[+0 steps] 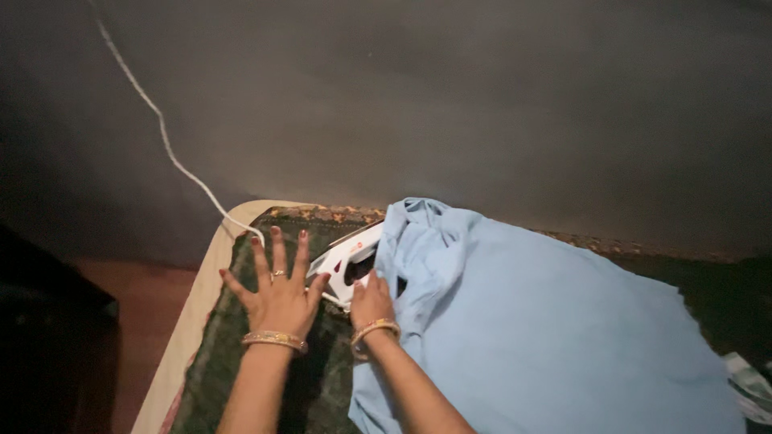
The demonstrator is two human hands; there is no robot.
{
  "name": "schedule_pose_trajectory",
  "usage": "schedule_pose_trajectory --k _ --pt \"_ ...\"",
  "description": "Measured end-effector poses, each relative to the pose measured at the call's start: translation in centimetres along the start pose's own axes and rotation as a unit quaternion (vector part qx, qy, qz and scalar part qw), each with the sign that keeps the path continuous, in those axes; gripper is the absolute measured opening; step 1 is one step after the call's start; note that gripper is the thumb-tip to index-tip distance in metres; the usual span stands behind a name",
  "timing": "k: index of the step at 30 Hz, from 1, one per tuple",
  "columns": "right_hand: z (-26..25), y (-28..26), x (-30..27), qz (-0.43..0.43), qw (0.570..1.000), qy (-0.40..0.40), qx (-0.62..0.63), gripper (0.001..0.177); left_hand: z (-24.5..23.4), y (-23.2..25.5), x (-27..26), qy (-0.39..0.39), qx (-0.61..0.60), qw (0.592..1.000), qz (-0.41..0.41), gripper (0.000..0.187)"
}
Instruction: The person irons a light blue shirt laid out on a patterned surface. They smooth the fabric with their hands, use a white electric iron to press the shirt, and periodically fold and unfold sections to ensure even coverage.
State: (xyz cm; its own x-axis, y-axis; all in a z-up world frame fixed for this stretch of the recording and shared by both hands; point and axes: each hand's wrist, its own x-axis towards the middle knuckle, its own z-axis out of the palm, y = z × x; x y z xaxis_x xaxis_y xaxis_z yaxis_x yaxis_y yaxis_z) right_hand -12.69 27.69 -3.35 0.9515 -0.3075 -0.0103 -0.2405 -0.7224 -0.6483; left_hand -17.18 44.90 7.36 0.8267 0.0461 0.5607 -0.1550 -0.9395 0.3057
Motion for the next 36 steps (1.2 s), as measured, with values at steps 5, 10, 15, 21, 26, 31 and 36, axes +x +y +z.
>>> schedule_pose_trajectory --k 5,10,15,21,26,31,36 --pt "-2.3 -4.1 -0.8 0.114 0.987 -0.014 -0.116 0.075 -0.1 -0.3 0.1 -0.016 0.009 1.000 -0.020 0.075" --pt "-4.4 -6.8 -0.5 0.182 0.978 -0.017 -0.102 0.090 -0.2 -0.3 0.0 -0.018 0.018 0.999 -0.032 0.075" --pt "-3.8 -6.5 0.6 0.198 0.973 -0.039 -0.111 0.088 0.2 -0.7 -0.2 -0.002 0.003 0.999 -0.038 0.075" --pt "-3.4 -6.4 1.2 0.190 0.980 -0.048 -0.044 0.096 -0.4 -1.3 0.4 -0.002 0.019 0.998 -0.065 0.077" --pt "-3.5 -7.1 -0.7 0.156 0.986 -0.037 0.036 0.076 -2.0 -0.7 0.6 -0.023 0.028 0.995 -0.098 0.080" --pt "-3.1 -8.2 -1.6 0.135 0.965 -0.051 0.220 0.055 -5.6 -0.9 0.5 -0.047 0.031 0.983 -0.177 0.079" --pt "-3.9 -9.2 -2.6 0.040 0.928 -0.070 0.364 0.055 -8.6 0.4 0.5 -0.001 -0.017 0.973 -0.231 0.079"
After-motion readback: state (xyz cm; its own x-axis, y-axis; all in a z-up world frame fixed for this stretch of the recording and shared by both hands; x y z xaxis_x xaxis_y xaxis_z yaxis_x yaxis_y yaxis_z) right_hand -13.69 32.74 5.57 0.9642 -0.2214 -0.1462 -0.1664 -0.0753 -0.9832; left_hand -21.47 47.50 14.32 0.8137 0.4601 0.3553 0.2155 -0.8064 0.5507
